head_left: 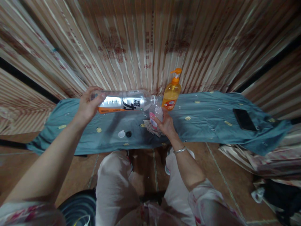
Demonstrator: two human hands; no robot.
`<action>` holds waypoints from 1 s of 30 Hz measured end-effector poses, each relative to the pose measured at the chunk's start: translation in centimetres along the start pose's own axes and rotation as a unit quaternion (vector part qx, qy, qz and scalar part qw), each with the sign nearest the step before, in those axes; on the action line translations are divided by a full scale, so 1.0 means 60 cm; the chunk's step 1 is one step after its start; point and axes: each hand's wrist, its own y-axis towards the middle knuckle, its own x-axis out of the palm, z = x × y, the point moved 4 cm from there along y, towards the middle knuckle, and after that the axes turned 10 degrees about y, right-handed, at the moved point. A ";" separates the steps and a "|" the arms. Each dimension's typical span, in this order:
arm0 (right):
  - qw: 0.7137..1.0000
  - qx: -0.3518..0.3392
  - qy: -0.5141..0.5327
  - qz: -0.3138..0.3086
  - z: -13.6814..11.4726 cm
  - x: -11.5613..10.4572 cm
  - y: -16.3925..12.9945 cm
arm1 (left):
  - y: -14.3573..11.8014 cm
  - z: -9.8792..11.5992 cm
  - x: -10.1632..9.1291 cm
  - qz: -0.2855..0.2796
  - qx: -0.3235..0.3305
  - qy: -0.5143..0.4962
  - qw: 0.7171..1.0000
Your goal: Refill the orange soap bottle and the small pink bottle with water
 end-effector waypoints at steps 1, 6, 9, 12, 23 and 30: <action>1.000 0.000 -0.001 0.000 0.000 0.000 0.000 | 0.000 0.000 0.000 0.001 -0.003 0.001 1.000; 1.000 0.000 -0.001 0.006 -0.003 0.001 -0.001 | 0.002 -0.002 0.001 -0.011 -0.004 0.018 1.000; 1.000 -0.004 0.001 0.006 -0.002 0.000 -0.001 | 0.002 -0.004 0.000 -0.008 -0.005 0.014 1.000; 1.000 -0.006 0.000 0.003 0.000 0.000 0.000 | 0.000 -0.004 0.000 -0.003 -0.008 -0.008 1.000; 1.000 -0.009 -0.002 0.004 0.006 0.000 0.001 | 0.002 -0.006 0.000 0.003 -0.015 -0.016 1.000; 1.000 0.000 -0.006 -0.004 0.002 0.000 0.000 | -0.001 0.002 0.001 -0.010 -0.002 -0.004 1.000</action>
